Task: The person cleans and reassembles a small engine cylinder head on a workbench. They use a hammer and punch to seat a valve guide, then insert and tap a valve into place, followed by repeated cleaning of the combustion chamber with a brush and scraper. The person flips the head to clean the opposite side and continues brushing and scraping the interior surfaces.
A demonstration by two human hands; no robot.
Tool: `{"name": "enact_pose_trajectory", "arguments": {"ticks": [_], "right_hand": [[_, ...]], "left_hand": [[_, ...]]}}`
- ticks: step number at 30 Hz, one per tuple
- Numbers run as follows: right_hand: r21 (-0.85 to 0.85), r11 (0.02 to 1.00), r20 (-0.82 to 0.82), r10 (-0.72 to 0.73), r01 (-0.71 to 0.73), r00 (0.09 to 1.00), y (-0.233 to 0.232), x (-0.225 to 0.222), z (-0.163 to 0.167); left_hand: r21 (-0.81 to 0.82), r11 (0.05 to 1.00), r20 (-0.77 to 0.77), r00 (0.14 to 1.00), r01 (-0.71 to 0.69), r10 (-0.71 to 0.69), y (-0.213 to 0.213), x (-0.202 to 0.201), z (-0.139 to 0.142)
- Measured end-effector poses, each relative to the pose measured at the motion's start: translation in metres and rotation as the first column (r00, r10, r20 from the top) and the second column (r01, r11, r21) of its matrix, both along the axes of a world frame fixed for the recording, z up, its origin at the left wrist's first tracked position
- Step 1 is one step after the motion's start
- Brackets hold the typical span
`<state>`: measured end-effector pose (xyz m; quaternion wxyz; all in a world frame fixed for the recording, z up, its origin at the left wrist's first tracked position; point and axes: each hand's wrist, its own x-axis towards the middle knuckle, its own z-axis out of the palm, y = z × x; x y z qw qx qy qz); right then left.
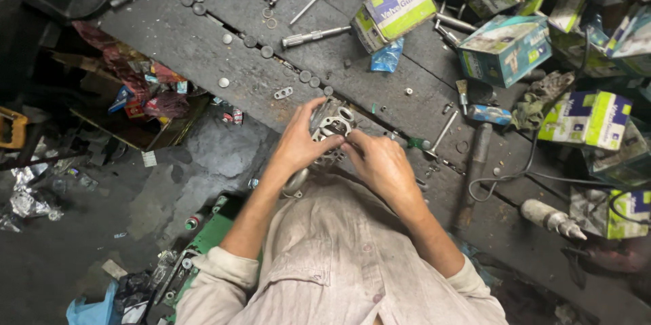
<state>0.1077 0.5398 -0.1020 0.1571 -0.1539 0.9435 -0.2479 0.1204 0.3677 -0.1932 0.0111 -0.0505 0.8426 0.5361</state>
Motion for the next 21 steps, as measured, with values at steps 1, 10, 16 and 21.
{"name": "enact_pose_trajectory", "arguments": {"ticks": [1, 10, 16, 21], "right_hand": [[-0.013, 1.0, 0.017, 0.009, -0.008, 1.0, 0.002, 0.001, -0.002], [-0.161, 0.975, -0.062, -0.167, 0.155, 0.984, 0.012, 0.013, -0.02], [-0.164, 0.965, 0.034, -0.199, 0.202, 0.979, 0.008, 0.017, -0.026], [-0.227, 0.955, -0.032, -0.205, 0.193, 0.978, 0.008, 0.018, -0.028]], "left_hand": [[-0.021, 1.0, 0.027, 1.0, 0.001, -0.001, 0.001, 0.001, 0.002], [-0.111, 0.993, 0.089, 0.995, -0.041, 0.051, 0.009, 0.002, 0.01], [-0.179, 0.984, 0.107, 0.994, 0.02, -0.001, 0.001, 0.004, 0.015], [-0.189, 0.982, 0.115, 0.993, -0.012, 0.034, 0.002, 0.002, 0.019]]}}
